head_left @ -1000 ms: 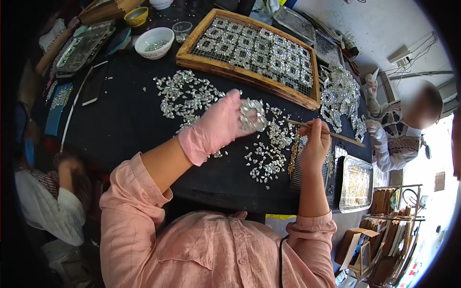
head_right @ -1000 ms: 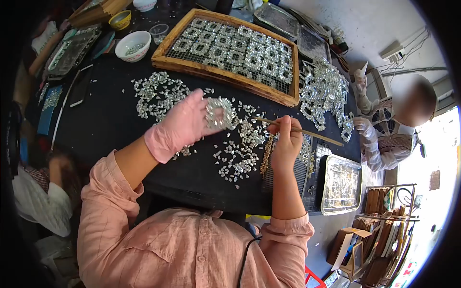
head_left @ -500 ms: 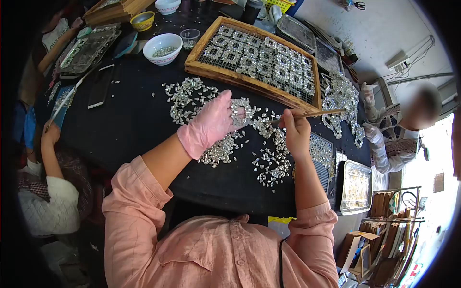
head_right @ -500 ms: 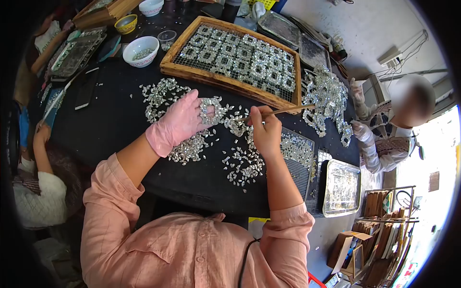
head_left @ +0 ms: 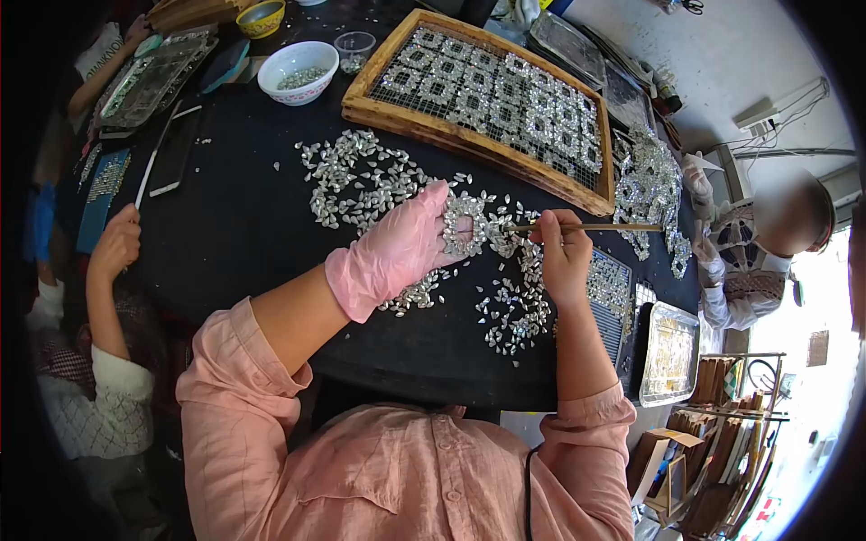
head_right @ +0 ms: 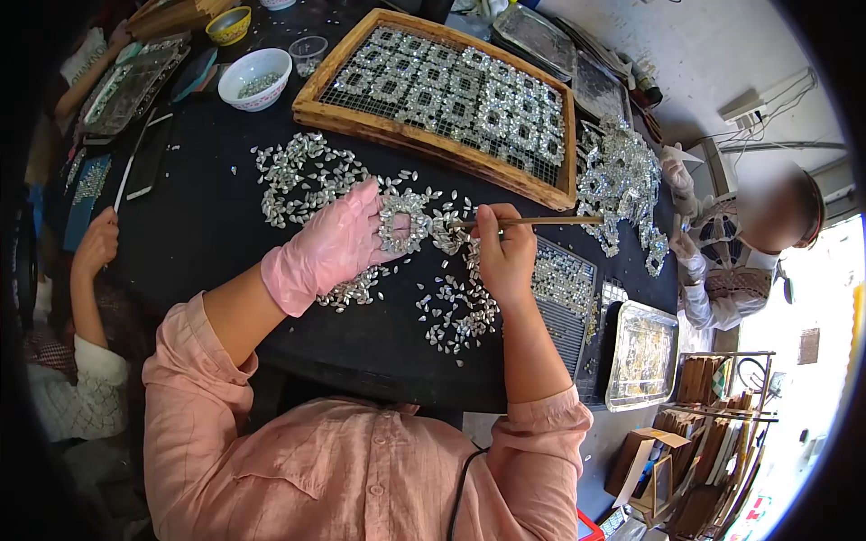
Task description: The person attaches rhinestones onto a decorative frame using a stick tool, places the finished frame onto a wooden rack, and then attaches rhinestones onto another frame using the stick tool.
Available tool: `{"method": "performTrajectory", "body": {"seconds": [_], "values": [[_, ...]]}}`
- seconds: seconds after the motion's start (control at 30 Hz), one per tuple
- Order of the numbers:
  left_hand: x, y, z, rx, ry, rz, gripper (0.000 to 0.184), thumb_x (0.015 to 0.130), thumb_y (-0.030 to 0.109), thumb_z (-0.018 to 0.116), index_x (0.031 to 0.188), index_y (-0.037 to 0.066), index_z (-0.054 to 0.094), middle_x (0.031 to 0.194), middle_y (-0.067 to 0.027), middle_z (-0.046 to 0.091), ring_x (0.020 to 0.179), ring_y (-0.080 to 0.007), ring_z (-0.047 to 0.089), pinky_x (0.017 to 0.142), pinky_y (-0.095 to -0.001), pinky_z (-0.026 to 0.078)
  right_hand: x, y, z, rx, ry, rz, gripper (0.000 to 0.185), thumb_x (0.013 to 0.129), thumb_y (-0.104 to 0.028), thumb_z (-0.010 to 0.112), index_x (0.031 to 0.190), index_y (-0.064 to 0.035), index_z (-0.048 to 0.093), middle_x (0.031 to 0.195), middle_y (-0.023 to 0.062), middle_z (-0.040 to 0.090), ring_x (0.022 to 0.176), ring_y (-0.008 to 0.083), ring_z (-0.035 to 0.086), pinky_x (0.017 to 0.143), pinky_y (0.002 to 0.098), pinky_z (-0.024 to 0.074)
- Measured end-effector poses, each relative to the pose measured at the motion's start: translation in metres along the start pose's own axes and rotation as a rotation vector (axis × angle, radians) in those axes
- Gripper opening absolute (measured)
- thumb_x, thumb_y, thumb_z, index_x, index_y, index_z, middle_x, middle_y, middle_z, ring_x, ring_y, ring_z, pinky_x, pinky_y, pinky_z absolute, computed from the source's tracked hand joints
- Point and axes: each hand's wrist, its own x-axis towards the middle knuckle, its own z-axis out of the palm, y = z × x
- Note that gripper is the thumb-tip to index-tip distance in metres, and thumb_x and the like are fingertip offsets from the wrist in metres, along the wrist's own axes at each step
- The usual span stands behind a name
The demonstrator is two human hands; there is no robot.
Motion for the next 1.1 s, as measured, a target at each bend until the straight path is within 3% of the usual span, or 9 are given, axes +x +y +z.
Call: {"method": "performTrajectory", "body": {"seconds": [0.07, 0.4, 0.5, 0.63, 0.83, 1.03, 1.1], "values": [[-0.001, -0.001, 0.000, -0.008, -0.005, -0.005, 0.039, 0.090, 0.042, 0.040, 0.109, 0.008, 0.045, 0.109, -0.0077, 0.050, 0.099, -0.0198, 0.050, 0.085, -0.0370, 0.044, -0.001, -0.008, 0.000, 0.031, 0.049, -0.016, 0.025, 0.089, -0.018, 0.051, 0.074, 0.0017, 0.057, 0.060, 0.0050, 0.057, 0.056, 0.0090, 0.051, 0.051, 0.0236, 0.0384], [0.000, -0.007, 0.003, -0.007, -0.086, -0.060, 0.042, 0.090, 0.043, 0.040, 0.110, 0.006, 0.047, 0.105, -0.0083, 0.052, 0.093, -0.0194, 0.051, 0.086, -0.0371, 0.043, -0.010, -0.019, -0.002, 0.422, 0.049, -0.034, 0.020, 0.091, -0.020, 0.048, 0.085, -0.0011, 0.052, 0.075, 0.0045, 0.056, 0.064, 0.0099, 0.055, 0.060, 0.0220, 0.0427], [-0.002, -0.007, 0.008, 0.002, -0.074, -0.064, 0.043, 0.090, 0.044, 0.040, 0.109, 0.006, 0.047, 0.105, -0.0083, 0.052, 0.093, -0.0196, 0.051, 0.086, -0.0371, 0.043, -0.010, -0.019, 0.003, 0.406, 0.106, 0.001, 0.022, 0.091, -0.020, 0.048, 0.084, -0.0006, 0.053, 0.071, 0.0042, 0.057, 0.062, 0.0094, 0.054, 0.058, 0.0217, 0.0414], [-0.005, -0.005, 0.008, 0.031, -0.043, -0.054, 0.045, 0.090, 0.044, 0.040, 0.110, 0.005, 0.047, 0.106, -0.0091, 0.052, 0.096, -0.0200, 0.051, 0.087, -0.0368, 0.043, -0.006, -0.009, 0.002, 0.092, 0.102, -0.011, 0.026, 0.090, -0.021, 0.049, 0.075, 0.0002, 0.055, 0.059, 0.0035, 0.056, 0.055, 0.0093, 0.050, 0.053, 0.0225, 0.0375], [-0.002, -0.005, 0.001, 0.034, -0.029, -0.045, 0.049, 0.090, 0.045, 0.040, 0.115, 0.004, 0.046, 0.105, -0.0091, 0.052, 0.096, -0.0199, 0.052, 0.087, -0.0363, 0.043, -0.003, 0.006, 0.002, -0.068, 0.108, -0.118, 0.025, 0.089, -0.019, 0.050, 0.074, -0.0006, 0.056, 0.060, 0.0047, 0.056, 0.053, 0.0101, 0.049, 0.050, 0.0250, 0.0369], [-0.001, -0.006, 0.000, 0.036, -0.029, -0.047, 0.049, 0.090, 0.045, 0.040, 0.115, 0.004, 0.046, 0.103, -0.0084, 0.053, 0.095, -0.0198, 0.053, 0.086, -0.0362, 0.043, -0.004, -0.007, 0.006, 0.109, 0.075, -0.063, 0.025, 0.088, -0.018, 0.051, 0.073, 0.0001, 0.057, 0.060, 0.0054, 0.057, 0.056, 0.0139, 0.052, 0.054, 0.0272, 0.0396], [-0.001, -0.007, 0.001, 0.037, -0.026, -0.043, 0.049, 0.090, 0.046, 0.039, 0.115, 0.004, 0.046, 0.103, -0.0083, 0.053, 0.094, -0.0195, 0.053, 0.086, -0.0359, 0.043, -0.002, 0.000, 0.007, 0.058, 0.018, -0.138, 0.023, 0.090, -0.018, 0.049, 0.078, 0.0003, 0.055, 0.064, 0.0046, 0.057, 0.059, 0.0095, 0.052, 0.056, 0.0224, 0.0401]]}}
